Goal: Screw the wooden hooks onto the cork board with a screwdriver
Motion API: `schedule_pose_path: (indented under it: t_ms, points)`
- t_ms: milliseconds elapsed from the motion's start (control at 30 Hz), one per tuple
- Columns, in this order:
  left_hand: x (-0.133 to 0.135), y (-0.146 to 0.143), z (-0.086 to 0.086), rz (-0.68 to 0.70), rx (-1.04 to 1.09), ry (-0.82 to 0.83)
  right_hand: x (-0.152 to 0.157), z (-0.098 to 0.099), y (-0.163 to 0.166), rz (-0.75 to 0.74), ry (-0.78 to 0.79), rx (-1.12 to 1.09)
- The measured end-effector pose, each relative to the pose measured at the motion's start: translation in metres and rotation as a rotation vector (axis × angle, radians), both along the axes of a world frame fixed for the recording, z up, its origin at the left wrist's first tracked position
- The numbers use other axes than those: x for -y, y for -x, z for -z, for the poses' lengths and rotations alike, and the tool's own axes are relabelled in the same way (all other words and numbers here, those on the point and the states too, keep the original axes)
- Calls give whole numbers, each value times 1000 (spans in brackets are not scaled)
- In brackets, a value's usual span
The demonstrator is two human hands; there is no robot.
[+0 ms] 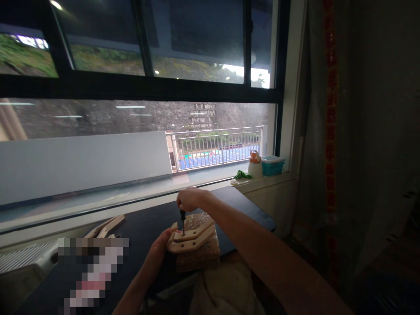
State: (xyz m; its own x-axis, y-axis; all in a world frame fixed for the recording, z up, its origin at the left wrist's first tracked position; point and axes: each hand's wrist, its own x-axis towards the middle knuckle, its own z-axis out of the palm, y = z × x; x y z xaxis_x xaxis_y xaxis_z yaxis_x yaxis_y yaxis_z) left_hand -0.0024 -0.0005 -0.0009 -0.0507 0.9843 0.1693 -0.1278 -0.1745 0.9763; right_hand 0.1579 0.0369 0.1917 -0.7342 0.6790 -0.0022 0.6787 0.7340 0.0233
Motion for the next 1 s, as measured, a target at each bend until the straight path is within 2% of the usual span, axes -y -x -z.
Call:
schedule_pose_path:
  t_ms: [267,567,733,1000]
  points:
    - [-1,0,2,-3,32,28,2,1,-2,28,-9,-15]
    - [-2,2,3,1,-2,19,3,-3,1,-43,8,5]
    - [-2,2,2,-5,-12,9,5,-1,3,-7,-15,7]
    - [6,-2,-6,-30,-77,-2,6,5,4,15,-38,-17]
